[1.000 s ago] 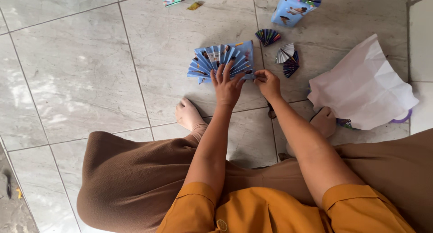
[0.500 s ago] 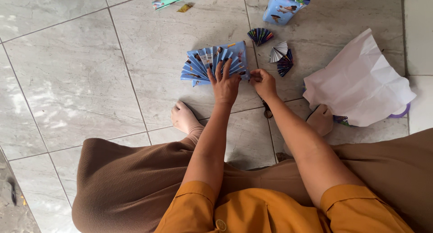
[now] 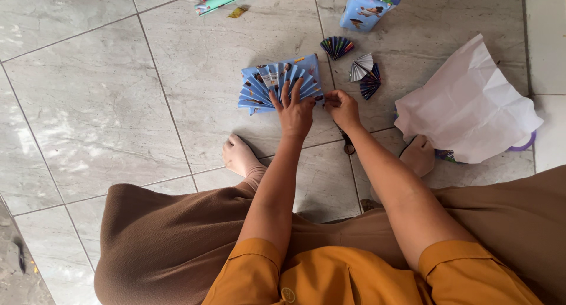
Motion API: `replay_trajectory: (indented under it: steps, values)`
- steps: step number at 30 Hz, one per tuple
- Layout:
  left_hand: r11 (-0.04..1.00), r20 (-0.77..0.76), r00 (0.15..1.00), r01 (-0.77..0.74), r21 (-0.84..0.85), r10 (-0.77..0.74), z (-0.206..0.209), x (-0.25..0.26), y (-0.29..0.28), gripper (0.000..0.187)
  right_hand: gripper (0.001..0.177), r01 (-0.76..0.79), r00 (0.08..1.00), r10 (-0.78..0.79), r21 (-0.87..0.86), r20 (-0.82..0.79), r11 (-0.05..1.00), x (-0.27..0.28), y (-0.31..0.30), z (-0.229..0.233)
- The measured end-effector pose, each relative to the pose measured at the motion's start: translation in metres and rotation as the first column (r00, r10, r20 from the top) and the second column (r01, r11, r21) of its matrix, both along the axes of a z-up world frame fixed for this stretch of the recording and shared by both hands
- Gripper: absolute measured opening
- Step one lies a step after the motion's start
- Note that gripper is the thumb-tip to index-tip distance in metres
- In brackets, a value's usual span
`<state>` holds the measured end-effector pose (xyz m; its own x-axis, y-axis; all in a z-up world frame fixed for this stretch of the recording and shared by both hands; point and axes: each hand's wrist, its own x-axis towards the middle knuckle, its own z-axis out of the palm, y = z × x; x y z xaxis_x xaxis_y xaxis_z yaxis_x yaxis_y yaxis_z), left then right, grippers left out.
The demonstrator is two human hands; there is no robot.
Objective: The person assembles a blue paper fan by folding a sheet into an accordion shape, securing it with a purple ribbon, and attaching a handle. They then trim the ribbon with scissors and place the finished fan on the floor.
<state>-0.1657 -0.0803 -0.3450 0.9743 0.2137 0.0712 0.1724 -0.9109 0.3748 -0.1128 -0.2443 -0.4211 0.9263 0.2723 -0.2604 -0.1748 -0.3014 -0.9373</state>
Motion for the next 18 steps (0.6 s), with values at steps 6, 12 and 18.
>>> replay_trajectory:
  steps: [6,12,18]
  values:
    - [1.000,0.004,1.000,-0.020,-0.011,0.020,-0.001,-0.001,-0.004,0.005,0.025,0.010,1.000,-0.009,0.040,-0.018,0.999,0.000,0.001,0.001]
    - [0.999,0.023,0.999,-0.045,-0.016,0.045,-0.006,0.001,-0.004,0.005,0.026,0.036,0.997,-0.035,0.011,-0.063,0.999,0.000,0.004,0.010]
    - [0.999,0.068,0.997,-0.039,-0.012,0.040,-0.011,0.000,-0.003,0.006,0.026,0.049,0.999,-0.050,-0.055,-0.018,0.997,0.000,0.009,0.016]
